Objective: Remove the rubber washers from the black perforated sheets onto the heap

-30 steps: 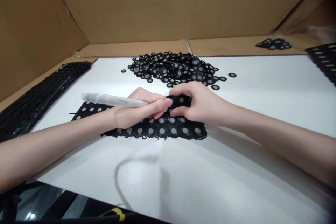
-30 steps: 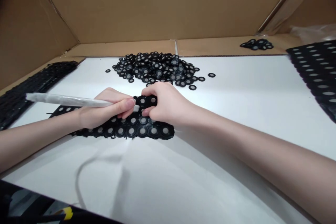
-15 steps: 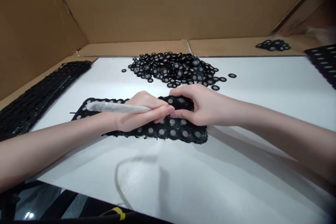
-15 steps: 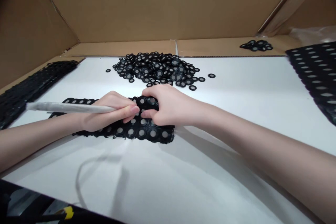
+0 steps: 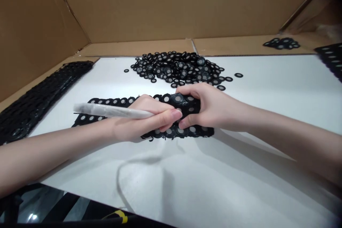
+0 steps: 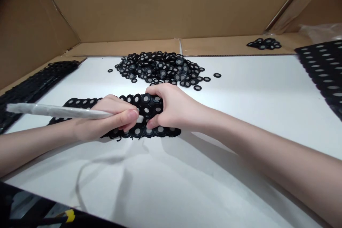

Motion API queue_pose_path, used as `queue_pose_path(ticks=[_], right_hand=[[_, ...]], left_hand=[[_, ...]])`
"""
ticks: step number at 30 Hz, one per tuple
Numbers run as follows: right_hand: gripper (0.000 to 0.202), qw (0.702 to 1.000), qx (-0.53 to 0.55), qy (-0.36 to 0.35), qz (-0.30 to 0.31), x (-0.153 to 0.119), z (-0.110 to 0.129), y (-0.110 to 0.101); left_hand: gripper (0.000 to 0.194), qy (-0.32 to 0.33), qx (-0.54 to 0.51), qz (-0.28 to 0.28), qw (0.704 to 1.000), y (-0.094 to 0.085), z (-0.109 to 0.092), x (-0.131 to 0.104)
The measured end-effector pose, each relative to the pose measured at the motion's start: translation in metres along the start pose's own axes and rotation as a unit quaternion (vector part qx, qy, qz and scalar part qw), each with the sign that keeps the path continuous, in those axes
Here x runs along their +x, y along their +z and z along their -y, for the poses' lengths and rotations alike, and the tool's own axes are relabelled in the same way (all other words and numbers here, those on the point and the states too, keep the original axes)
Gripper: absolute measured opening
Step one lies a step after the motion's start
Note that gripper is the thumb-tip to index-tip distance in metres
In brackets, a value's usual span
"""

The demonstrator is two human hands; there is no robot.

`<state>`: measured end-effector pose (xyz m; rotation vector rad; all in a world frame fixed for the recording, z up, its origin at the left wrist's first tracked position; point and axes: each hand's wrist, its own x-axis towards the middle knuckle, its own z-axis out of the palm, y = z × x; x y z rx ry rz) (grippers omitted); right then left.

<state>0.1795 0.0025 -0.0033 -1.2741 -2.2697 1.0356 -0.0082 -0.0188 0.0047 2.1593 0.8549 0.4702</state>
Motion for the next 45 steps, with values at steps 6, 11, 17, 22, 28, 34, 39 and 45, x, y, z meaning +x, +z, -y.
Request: queue_pose_path(ticks=[6,11,17,22,28,34,39,45], right_hand=[[0.024,1.0,0.023,0.006,-0.001,-0.001,0.002,0.001],[0.024,1.0,0.011,0.007,-0.011,0.0,0.005,0.002],[0.025,1.0,-0.016,-0.004,-0.019,0.002,0.001,0.004],[0.026,0.997,-0.074,-0.016,0.027,-0.003,0.0,-0.002],[0.044,0.992,-0.12,-0.013,0.031,-0.008,0.003,-0.007],[0.054,0.992,-0.13,-0.007,0.003,-0.009,0.001,-0.006],[0.062,0.993,-0.119,0.002,0.007,-0.01,0.001,-0.005],[0.073,0.993,-0.12,-0.018,-0.004,-0.01,0.0,-0.006]], left_hand=[[0.041,0.004,0.019,0.016,1.0,0.001,0.001,0.003],[0.043,0.0,0.024,0.052,0.998,0.002,0.006,0.003],[0.044,0.01,0.031,0.09,0.995,0.0,0.01,0.004],[0.042,0.029,0.016,0.059,0.998,0.001,0.009,0.004],[0.04,0.07,0.022,-0.033,0.997,0.004,0.005,-0.001],[0.043,0.041,-0.055,-0.01,0.998,0.004,-0.003,-0.008],[0.043,0.015,-0.076,0.015,0.997,0.011,-0.001,-0.006],[0.044,0.029,-0.062,0.034,0.997,0.011,-0.001,-0.005]])
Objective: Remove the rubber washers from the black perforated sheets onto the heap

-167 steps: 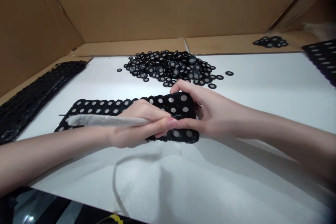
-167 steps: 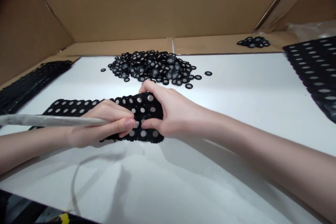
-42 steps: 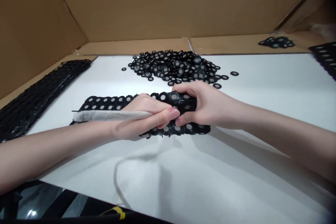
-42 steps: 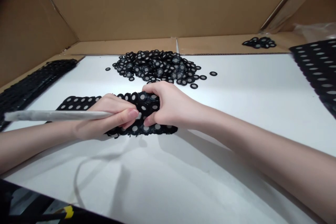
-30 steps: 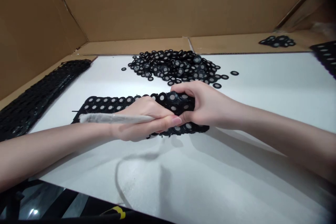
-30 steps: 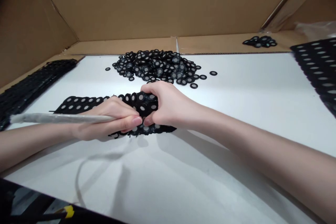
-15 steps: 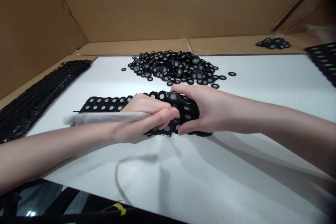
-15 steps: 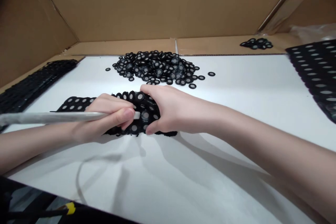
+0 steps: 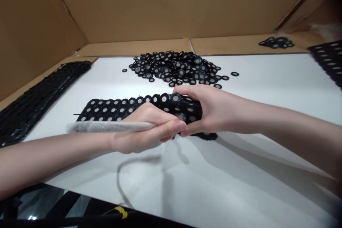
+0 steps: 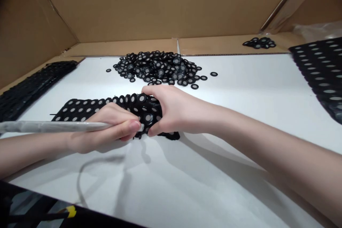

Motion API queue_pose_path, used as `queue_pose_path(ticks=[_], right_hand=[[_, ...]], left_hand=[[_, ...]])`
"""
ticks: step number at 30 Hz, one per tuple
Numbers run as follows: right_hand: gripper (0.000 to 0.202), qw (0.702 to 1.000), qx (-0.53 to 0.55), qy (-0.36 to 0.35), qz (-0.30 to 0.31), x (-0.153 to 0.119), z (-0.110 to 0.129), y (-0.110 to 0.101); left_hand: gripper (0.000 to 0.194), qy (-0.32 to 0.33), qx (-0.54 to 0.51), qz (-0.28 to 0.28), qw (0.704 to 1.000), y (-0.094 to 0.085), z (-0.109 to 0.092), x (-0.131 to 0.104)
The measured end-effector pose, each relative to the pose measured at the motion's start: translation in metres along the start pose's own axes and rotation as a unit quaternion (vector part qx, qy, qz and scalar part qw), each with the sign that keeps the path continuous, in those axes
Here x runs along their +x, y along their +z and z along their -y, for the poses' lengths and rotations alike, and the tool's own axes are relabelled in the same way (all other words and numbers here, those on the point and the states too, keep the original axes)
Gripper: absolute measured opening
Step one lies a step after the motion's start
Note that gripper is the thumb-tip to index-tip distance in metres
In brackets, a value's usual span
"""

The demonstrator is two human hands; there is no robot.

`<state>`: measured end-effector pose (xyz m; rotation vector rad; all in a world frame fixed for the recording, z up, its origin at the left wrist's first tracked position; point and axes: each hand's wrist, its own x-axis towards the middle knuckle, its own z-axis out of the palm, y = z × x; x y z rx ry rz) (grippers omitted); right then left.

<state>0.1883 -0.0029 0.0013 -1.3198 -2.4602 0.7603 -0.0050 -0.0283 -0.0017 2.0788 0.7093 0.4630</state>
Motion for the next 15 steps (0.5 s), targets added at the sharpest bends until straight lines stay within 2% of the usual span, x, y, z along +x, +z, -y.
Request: queue_pose_path(ticks=[5,8,11,15], right_hand=[[0.074,0.999,0.003,-0.015,0.037,-0.001,0.0,-0.003],[0.081,0.999,0.003,-0.012,0.033,-0.001,-0.001,-0.003],[0.084,1.0,-0.003,-0.014,0.015,0.001,-0.005,-0.004],[0.071,0.999,-0.006,-0.019,0.047,0.005,-0.014,-0.016]], left_hand=[[0.046,0.005,0.048,0.085,0.995,-0.001,0.002,-0.001],[0.046,0.008,0.06,0.106,0.993,-0.001,0.001,-0.001],[0.045,-0.011,0.009,0.081,0.997,-0.006,0.0,-0.001],[0.05,-0.044,-0.018,-0.025,0.999,-0.021,0.008,0.008]])
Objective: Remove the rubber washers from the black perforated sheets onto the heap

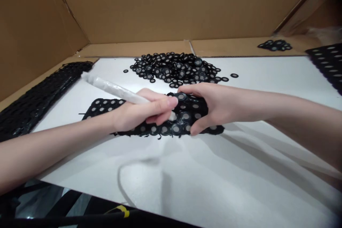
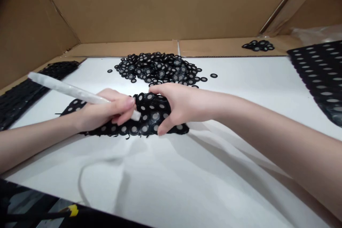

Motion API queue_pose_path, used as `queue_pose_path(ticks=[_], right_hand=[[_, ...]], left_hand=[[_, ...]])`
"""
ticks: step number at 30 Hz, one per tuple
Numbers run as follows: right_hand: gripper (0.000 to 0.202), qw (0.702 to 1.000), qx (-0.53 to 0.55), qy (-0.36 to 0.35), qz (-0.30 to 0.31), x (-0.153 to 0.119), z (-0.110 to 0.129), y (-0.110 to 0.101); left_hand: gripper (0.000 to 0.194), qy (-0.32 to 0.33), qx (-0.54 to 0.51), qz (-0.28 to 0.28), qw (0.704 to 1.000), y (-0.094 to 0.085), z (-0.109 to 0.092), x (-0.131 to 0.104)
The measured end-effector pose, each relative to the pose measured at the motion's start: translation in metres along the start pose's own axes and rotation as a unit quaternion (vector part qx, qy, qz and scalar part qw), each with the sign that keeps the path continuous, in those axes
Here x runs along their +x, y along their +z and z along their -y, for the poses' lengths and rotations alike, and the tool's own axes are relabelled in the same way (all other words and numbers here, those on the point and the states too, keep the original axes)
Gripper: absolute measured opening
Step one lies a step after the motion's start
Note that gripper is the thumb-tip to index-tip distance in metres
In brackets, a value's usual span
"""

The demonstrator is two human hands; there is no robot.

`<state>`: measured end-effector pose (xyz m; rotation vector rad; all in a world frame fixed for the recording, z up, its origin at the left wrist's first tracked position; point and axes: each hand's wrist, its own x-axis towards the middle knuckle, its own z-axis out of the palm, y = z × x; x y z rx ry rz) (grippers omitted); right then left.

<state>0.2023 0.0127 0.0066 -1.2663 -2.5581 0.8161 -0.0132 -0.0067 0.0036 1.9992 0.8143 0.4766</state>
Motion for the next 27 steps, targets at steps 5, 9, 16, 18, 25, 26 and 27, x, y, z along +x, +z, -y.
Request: queue_pose_path(ticks=[5,9,16,18,25,26,27], right_hand=[[0.031,1.0,-0.003,-0.015,-0.013,0.011,-0.005,-0.006],[0.008,0.995,-0.015,-0.01,-0.095,0.021,-0.001,0.011],[0.004,0.987,0.017,-0.008,-0.162,0.022,-0.003,0.031],[0.004,0.986,0.021,-0.005,-0.164,0.022,-0.004,0.031],[0.007,0.985,0.031,-0.005,-0.171,0.022,-0.001,0.031],[0.007,0.985,0.032,-0.006,-0.17,0.022,0.0,0.031],[0.007,0.985,0.033,-0.007,-0.169,0.022,0.0,0.031]], left_hand=[[0.05,0.03,0.043,-0.088,0.995,-0.012,0.017,0.015],[0.05,0.025,0.049,-0.076,0.996,-0.012,0.024,0.018],[0.048,0.039,0.073,-0.038,0.996,-0.012,0.027,0.016],[0.048,0.041,0.078,-0.036,0.995,-0.012,0.027,0.016],[0.046,0.041,0.113,-0.03,0.992,-0.01,0.02,0.016],[0.046,0.035,0.121,-0.027,0.992,-0.009,0.019,0.016],[0.046,0.027,0.129,-0.024,0.991,-0.009,0.018,0.017]])
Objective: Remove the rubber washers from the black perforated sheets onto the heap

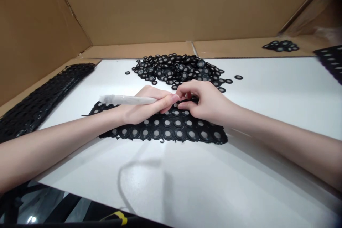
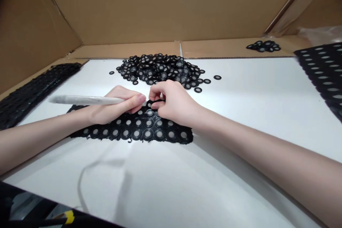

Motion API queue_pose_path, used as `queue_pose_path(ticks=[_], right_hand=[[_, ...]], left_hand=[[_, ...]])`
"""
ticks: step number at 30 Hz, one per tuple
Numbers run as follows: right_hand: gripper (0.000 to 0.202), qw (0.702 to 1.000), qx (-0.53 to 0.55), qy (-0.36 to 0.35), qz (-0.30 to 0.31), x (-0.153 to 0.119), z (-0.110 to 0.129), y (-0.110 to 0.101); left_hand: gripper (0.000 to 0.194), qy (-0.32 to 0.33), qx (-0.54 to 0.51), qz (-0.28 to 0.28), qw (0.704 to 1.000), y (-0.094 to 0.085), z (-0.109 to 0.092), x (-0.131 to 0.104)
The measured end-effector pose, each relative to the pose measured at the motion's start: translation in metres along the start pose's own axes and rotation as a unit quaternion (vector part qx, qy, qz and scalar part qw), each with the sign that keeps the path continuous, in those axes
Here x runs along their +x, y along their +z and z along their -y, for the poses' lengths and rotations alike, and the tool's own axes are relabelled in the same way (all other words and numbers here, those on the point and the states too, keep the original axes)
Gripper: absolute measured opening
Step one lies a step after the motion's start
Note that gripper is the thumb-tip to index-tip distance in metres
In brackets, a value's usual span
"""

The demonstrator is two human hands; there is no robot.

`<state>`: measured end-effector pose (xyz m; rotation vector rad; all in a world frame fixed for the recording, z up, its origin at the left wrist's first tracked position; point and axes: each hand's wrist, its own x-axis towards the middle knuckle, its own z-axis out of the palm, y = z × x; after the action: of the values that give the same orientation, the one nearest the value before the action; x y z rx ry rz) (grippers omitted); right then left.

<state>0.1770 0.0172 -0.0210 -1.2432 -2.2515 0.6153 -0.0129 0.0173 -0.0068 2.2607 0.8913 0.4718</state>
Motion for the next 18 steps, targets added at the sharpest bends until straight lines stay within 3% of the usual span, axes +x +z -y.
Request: queue_pose_path(ticks=[8,10,15,18], right_hand=[[0.006,1.0,-0.008,0.002,0.018,0.001,-0.003,0.0],[0.004,0.999,-0.024,0.003,0.029,0.001,-0.002,-0.002],[0.015,0.999,-0.016,-0.003,0.047,-0.003,0.004,-0.01],[0.017,0.998,0.018,0.002,0.06,-0.004,0.006,-0.011]], left_hand=[[0.047,0.01,0.012,0.063,0.998,-0.002,-0.001,0.002],[0.047,0.004,-0.003,0.048,0.999,-0.002,0.001,0.001],[0.049,-0.013,-0.071,-0.053,0.996,-0.001,-0.003,-0.006],[0.047,-0.018,-0.063,-0.038,0.997,0.002,-0.012,-0.012]])
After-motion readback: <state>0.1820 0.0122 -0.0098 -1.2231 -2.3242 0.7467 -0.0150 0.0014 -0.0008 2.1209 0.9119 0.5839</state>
